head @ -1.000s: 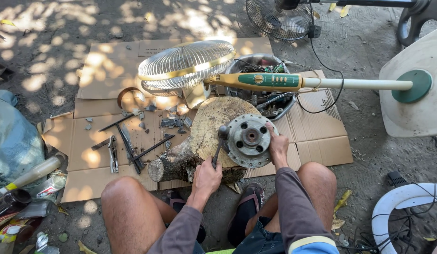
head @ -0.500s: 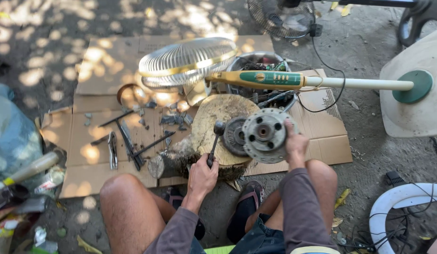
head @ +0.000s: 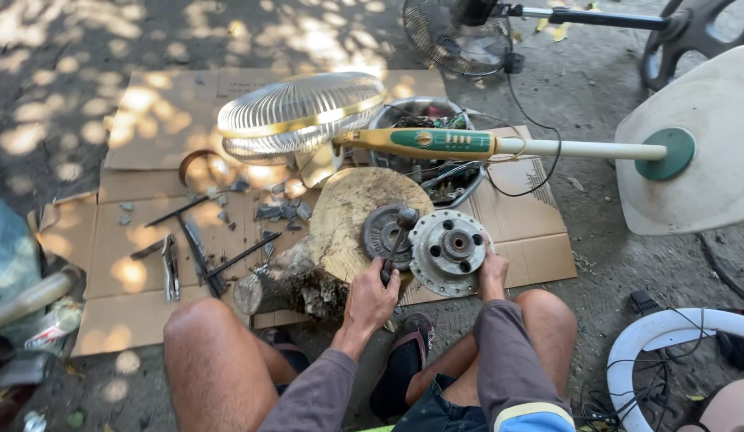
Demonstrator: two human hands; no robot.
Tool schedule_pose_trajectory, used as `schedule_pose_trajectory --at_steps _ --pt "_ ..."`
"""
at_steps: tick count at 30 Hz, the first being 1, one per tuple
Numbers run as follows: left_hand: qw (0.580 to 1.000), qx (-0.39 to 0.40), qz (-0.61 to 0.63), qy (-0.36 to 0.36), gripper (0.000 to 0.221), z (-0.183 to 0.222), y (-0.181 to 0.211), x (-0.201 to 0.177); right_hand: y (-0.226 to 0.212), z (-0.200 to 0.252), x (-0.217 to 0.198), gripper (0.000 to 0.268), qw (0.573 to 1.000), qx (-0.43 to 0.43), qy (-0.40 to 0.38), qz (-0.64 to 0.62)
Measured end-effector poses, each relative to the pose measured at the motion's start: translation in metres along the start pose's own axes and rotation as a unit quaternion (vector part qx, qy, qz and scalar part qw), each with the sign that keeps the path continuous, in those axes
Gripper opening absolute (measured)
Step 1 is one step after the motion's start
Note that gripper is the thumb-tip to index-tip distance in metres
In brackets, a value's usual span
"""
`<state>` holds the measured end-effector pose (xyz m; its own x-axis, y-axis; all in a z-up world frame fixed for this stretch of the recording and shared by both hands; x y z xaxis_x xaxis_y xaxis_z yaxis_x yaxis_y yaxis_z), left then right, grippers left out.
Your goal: Disassembling a metal mechanical hub using a hammer and punch on a wooden stump
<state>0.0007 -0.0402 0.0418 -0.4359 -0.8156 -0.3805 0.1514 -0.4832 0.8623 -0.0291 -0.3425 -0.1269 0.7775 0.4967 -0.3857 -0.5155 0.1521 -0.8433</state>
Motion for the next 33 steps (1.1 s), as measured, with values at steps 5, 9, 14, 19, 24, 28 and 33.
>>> schedule_pose_trajectory --at_steps 5,9,14,19,24,28,33 --pt "0.993 -0.036 -0.102 -0.042 0.033 -0.030 -0.045 0.044 -0.013 0.010 0.002 0.072 0.999 0.027 0.017 0.028" --pt "0.991 -0.032 -0.119 -0.050 0.032 -0.037 -0.065 0.055 -0.017 0.008 0.002 0.092 0.994 0.060 -0.013 0.086" --pt "0.990 -0.018 -0.087 -0.114 0.054 -0.015 -0.031 0.021 -0.003 -0.002 0.007 0.091 0.995 0.077 -0.009 0.055" --pt "0.991 0.041 -0.127 -0.006 0.057 -0.024 -0.057 0.040 0.003 -0.022 0.017 0.081 0.994 0.057 -0.004 0.094" --pt "0.987 0.126 -0.089 0.048 0.026 -0.020 -0.038 0.036 -0.006 -0.007 0.012 0.089 0.992 0.029 -0.029 0.117" --pt "0.994 0.039 -0.093 0.045 0.030 -0.022 -0.038 0.038 -0.013 0.008 0.010 0.084 0.997 0.049 0.000 0.059" --pt "0.991 -0.039 -0.131 -0.013 0.028 -0.047 -0.093 0.052 -0.031 0.018 0.007 0.076 0.999 0.030 0.006 0.041"
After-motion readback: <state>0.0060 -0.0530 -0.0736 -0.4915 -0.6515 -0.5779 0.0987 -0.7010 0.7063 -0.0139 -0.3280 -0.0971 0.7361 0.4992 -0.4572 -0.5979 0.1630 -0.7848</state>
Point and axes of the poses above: each hand's wrist, its own z-axis away from the middle knuckle, its own x-axis out of the palm, y = z × x, the point moved 1 cm from there along -z, towards the middle knuckle, and after that the axes turned 1 degree about -x, right-handed, at the moved point
